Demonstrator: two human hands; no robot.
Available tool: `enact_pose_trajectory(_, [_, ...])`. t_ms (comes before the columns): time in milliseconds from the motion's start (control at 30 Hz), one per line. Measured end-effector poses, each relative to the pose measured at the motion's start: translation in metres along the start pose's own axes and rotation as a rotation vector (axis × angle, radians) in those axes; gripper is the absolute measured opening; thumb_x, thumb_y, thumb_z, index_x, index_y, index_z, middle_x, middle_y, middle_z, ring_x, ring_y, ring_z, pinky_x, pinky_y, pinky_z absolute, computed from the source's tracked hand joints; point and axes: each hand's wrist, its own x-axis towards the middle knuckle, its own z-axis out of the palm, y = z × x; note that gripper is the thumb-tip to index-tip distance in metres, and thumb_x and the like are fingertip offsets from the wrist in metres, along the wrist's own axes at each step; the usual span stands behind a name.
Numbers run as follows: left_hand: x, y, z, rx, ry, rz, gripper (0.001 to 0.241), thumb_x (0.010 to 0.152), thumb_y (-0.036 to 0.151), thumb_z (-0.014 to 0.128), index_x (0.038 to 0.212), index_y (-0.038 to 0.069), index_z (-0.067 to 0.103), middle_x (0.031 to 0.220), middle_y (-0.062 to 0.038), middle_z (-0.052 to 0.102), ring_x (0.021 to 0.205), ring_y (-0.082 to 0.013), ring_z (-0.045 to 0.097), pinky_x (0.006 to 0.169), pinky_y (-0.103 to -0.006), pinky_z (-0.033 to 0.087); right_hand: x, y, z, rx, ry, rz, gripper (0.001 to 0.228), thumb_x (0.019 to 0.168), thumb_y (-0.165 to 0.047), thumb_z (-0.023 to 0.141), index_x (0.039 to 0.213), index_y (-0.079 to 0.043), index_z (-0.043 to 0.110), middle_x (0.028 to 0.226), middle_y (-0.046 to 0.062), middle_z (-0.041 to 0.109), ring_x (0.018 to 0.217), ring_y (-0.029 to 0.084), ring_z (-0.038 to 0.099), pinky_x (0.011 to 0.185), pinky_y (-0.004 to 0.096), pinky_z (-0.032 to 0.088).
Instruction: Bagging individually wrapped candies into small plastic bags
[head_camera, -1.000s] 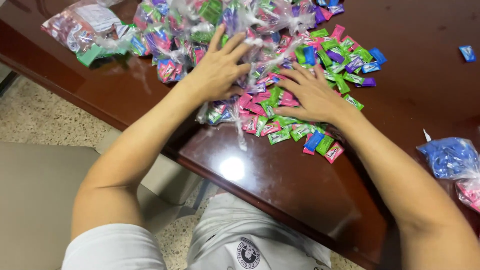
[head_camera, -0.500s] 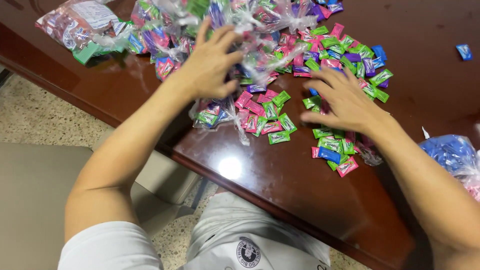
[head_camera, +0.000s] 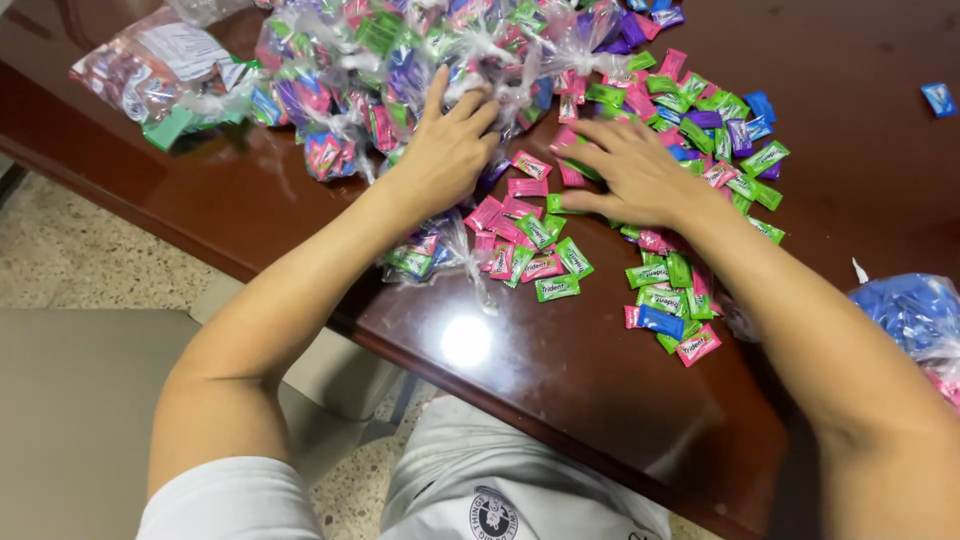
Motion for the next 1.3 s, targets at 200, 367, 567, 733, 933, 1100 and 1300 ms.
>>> enact_pose_trajectory(200, [0.004,0.046,-0.041,-0.088,0.111,-0.084,0.054,0.074,-0.001,0.071,0.128,-0.005,0.069,0.149,-0.03,0.053,0.143,-0.046,0.047,0.119,-0.0753,0.012,-0.062,0.018,-0.013,-0.031,0.047,0.033,0.069,0.091,-0.066,0.055,0.137,-0.015,0.057,0.149,0.021,0.049,0.126,0.045,0.049,0.103,0.058,0.038])
enact_pose_trajectory(367, [-0.015,0.098,-0.078,-0.303,-0.218,-0.076,0.054,0.079,0.009,0.063,0.132,0.003,0.056,0.137,-0.023,0.051,0.108,-0.04,0.057,0.072,-0.0497,0.054,-0.052,0.026,-0.026,0.025,0.133,0.051,0.064,0.093,-0.07,0.05,0.113,-0.011,0.064,0.118,0.011,0.062,0.114,0.035,0.054,0.106,0.051,0.036])
enact_pose_trajectory(567, [-0.016,0.102,-0.033,-0.213,-0.495,-0.192,0.09,0.064,0.006,0.083,0.143,-0.004,0.043,0.151,-0.035,0.039,0.116,-0.0556,0.055,0.09,-0.0541,0.055,0.054,0.041,0.002,0.024,0.075,0.114,0.064,0.1,-0.066,0.04,0.133,-0.016,0.062,0.154,0.019,0.048,0.14,0.05,0.038,0.116,0.069,0.016])
enact_pose_trajectory(733, [-0.001,0.124,-0.023,-0.262,-0.357,-0.102,0.035,0.086,0.006,0.062,0.118,-0.005,0.06,0.115,-0.023,0.062,0.111,-0.0441,0.055,0.082,-0.0492,0.057,0.066,0.072,0.024,-0.031,0.106,0.014,0.057,0.106,-0.055,0.036,0.125,-0.011,0.067,0.145,0.019,0.051,0.138,0.042,0.042,0.113,0.073,0.015])
enact_pose_trajectory(933, [0.042,0.129,-0.032,-0.52,-0.14,0.062,0.021,0.081,0.002,0.061,0.102,0.003,0.062,0.105,-0.017,0.059,0.093,-0.0365,0.055,0.077,-0.0482,0.048,0.009,0.076,0.01,-0.152,0.199,-0.098,0.051,0.105,-0.049,0.045,0.133,-0.01,0.063,0.133,0.016,0.061,0.11,0.036,0.056,0.093,0.051,0.042])
enact_pose_trajectory(1100, [0.125,0.099,-0.014,-0.518,0.13,0.081,0.05,0.074,-0.005,0.064,0.124,0.002,0.06,0.108,-0.018,0.058,0.104,-0.0394,0.057,0.08,-0.0507,0.049,-0.021,0.086,-0.026,-0.031,0.044,-0.068,0.059,0.086,-0.043,0.066,0.135,-0.013,0.062,0.144,0.011,0.057,0.128,0.04,0.052,0.107,0.058,0.037])
enact_pose_trajectory(1300, [0.21,0.019,0.094,0.0,0.029,-0.021,0.029,0.086,0.027,0.066,0.11,0.02,0.079,0.152,-0.016,0.051,0.147,-0.045,0.036,0.116,-0.0775,0.018,0.028,0.172,-0.047,0.147,0.392,0.042,0.006,0.091,-0.008,0.063,0.088,-0.007,0.068,0.097,0.008,0.07,0.092,0.027,0.064,0.087,0.043,0.048])
